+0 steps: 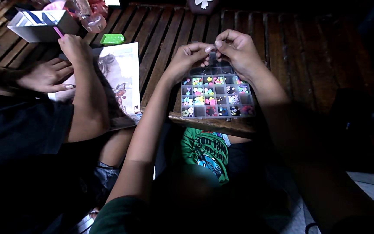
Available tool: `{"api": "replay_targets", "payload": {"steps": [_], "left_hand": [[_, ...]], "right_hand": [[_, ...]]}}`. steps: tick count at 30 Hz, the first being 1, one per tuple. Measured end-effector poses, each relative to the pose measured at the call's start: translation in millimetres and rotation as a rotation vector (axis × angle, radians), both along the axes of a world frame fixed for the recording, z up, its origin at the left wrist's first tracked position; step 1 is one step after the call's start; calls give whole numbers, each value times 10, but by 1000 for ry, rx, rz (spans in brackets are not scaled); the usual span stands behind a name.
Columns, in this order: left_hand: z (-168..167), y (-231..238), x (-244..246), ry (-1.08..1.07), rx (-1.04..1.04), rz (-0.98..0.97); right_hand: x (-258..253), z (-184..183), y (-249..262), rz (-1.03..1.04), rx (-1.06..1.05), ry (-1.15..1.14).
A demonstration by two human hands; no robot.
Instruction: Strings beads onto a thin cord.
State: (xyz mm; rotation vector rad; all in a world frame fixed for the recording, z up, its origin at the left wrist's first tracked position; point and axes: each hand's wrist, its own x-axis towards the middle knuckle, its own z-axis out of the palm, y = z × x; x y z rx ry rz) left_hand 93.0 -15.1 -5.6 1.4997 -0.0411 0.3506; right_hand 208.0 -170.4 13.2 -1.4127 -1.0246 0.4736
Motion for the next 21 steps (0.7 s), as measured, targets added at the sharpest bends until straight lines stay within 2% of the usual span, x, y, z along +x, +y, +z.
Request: {"api": "replay_targets", "payload": {"steps": [5,8,13,17,21], "left_hand": [[-17,11,8,-13,7,-23],[-17,12,5,-10,33,-8],[-8,1,-1,15,35,-2],[-2,-5,-4,40,121,21],[6,25,-19,37,233,98]], "right_hand": [[-34,5,7,-14,-15,-112],[-50,-8,31,-20,-32,-99],[43,35,-6,-60,51,106],[121,135,-75,-143,142,305],[218,174,-118,-206,227,362]]}}
